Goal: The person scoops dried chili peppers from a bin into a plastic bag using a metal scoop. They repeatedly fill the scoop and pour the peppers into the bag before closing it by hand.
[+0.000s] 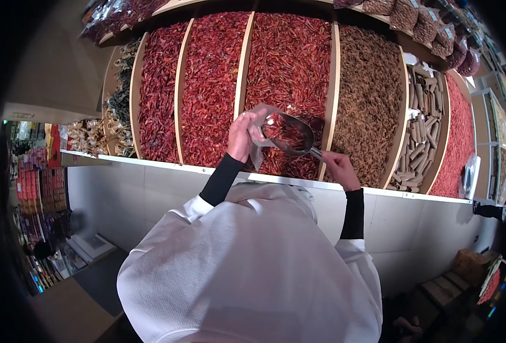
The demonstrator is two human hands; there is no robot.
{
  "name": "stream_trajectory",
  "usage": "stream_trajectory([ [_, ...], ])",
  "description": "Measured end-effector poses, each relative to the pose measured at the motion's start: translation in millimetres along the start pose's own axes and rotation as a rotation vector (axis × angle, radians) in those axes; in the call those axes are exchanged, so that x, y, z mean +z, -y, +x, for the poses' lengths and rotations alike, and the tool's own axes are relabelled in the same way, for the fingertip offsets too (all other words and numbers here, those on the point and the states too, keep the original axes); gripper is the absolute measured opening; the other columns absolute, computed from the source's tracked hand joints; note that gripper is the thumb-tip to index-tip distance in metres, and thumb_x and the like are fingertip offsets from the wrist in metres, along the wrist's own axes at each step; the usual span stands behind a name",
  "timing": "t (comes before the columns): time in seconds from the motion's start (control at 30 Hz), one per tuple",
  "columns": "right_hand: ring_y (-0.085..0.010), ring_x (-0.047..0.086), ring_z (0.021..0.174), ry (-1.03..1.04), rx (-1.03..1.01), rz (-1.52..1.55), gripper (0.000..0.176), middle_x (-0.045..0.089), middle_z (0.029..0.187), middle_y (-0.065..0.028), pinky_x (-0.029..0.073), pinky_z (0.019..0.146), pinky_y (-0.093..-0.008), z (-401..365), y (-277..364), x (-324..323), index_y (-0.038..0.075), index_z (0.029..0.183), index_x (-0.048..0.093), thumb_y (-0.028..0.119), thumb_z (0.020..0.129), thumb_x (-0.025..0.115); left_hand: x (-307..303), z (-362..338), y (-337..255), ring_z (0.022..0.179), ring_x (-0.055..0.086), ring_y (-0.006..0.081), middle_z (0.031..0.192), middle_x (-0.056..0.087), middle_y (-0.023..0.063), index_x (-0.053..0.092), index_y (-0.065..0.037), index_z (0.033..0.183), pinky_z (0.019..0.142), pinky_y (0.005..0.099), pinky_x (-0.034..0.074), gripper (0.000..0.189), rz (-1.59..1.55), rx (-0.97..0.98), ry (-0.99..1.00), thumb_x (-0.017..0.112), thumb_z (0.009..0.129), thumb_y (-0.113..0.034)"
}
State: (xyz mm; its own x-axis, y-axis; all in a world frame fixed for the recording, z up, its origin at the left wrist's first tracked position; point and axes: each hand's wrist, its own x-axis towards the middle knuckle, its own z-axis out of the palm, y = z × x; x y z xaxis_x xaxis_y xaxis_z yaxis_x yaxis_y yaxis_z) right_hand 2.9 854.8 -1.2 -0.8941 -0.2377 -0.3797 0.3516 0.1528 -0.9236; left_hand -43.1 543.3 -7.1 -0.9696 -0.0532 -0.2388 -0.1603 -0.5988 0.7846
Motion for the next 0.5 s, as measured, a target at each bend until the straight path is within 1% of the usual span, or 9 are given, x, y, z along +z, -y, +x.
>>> stream_trajectory([
  [0.07,-0.0092,0.048,0.053,0.047,-0.044,-0.231,0.034,0.052,0.063,0.0042,0.041,0.050,-0.0282,-3,37,10,-0.004,0.100,0.068,0.027,0.098,0.056,6,-5,-2,0.050,0.057,0.0132,0.126,0.058,0.0241,0.052,-0.003,0.098,0.052,0.0281,0.055,0.025,0.026,-0.086,0.069,0.036,0.103,-0.021],
  [0.1,-0.0201,0.057,0.056,0.020,-0.157,-0.408,0.030,0.063,0.067,-0.0057,0.048,0.058,-0.0340,2,43,15,-0.005,0.099,0.066,0.024,0.096,0.059,7,-7,-2,0.051,0.058,0.0134,0.125,0.059,0.0231,0.052,-0.003,0.098,0.052,0.0279,0.055,0.026,0.035,-0.086,0.091,0.036,0.103,-0.022],
  [0.13,-0.0201,0.057,0.056,0.018,-0.156,-0.405,0.030,0.063,0.067,-0.0057,0.048,0.058,-0.0340,-1,56,25,-0.005,0.099,0.066,0.024,0.096,0.059,8,-9,-1,0.051,0.058,0.0134,0.125,0.059,0.0231,0.052,-0.003,0.098,0.052,0.0279,0.055,0.026,0.038,-0.088,0.093,0.036,0.103,-0.022],
  [0.2,-0.0309,0.062,0.059,-0.092,-0.347,-0.667,0.025,0.066,0.073,-0.0175,0.048,0.058,-0.0378,-5,84,45,0.000,0.100,0.068,0.023,0.092,0.062,9,-15,-2,0.052,0.059,0.0133,0.125,0.059,0.0224,0.052,-0.003,0.098,0.052,0.0275,0.055,0.026,0.050,-0.095,0.076,0.036,0.104,-0.022],
  [0.23,-0.0376,0.063,0.068,-0.112,-0.288,-0.711,0.022,0.065,0.077,-0.0210,0.050,0.060,-0.0425,-6,93,54,0.007,0.100,0.070,0.025,0.089,0.063,6,-17,-2,0.054,0.059,0.0131,0.124,0.060,0.0218,0.052,-0.004,0.097,0.052,0.0281,0.055,0.026,0.047,-0.092,0.080,0.036,0.104,-0.023],
  [0.27,-0.0376,0.063,0.068,-0.108,-0.288,-0.709,0.022,0.065,0.077,-0.0210,0.050,0.060,-0.0425,-9,103,62,0.007,0.100,0.070,0.025,0.089,0.063,3,-19,-2,0.054,0.059,0.0131,0.124,0.060,0.0218,0.052,-0.004,0.097,0.052,0.0281,0.055,0.026,0.049,-0.091,0.077,0.036,0.104,-0.023],
  [0.33,-0.0369,0.063,0.067,-0.172,-0.254,-1.009,0.022,0.064,0.070,-0.0174,0.050,0.060,-0.0445,-13,120,74,0.013,0.101,0.070,0.029,0.089,0.064,0,-23,-4,0.055,0.060,0.0109,0.124,0.060,0.0200,0.051,-0.003,0.094,0.052,0.0270,0.057,0.029,0.062,-0.068,0.034,0.035,0.104,-0.024],
  [0.4,-0.0365,0.063,0.066,-0.181,-0.284,-1.047,0.022,0.063,0.068,-0.0162,0.050,0.060,-0.0448,-16,122,75,0.014,0.102,0.070,0.031,0.089,0.064,-6,-26,-5,0.055,0.061,0.0111,0.119,0.063,0.0184,0.051,-0.002,0.093,0.052,0.0281,0.058,0.030,0.051,-0.065,0.015,0.036,0.104,-0.026],
  [0.5,-0.0356,0.063,0.065,-0.196,-0.328,-1.069,0.023,0.063,0.067,-0.0148,0.051,0.059,-0.0445,-22,123,67,0.017,0.105,0.070,0.032,0.089,0.064,-13,-31,-8,0.058,0.062,0.0135,0.099,0.064,0.0131,0.050,-0.003,0.091,0.051,0.0285,0.058,0.033,0.122,-0.093,-0.049,0.038,0.104,-0.031],
])
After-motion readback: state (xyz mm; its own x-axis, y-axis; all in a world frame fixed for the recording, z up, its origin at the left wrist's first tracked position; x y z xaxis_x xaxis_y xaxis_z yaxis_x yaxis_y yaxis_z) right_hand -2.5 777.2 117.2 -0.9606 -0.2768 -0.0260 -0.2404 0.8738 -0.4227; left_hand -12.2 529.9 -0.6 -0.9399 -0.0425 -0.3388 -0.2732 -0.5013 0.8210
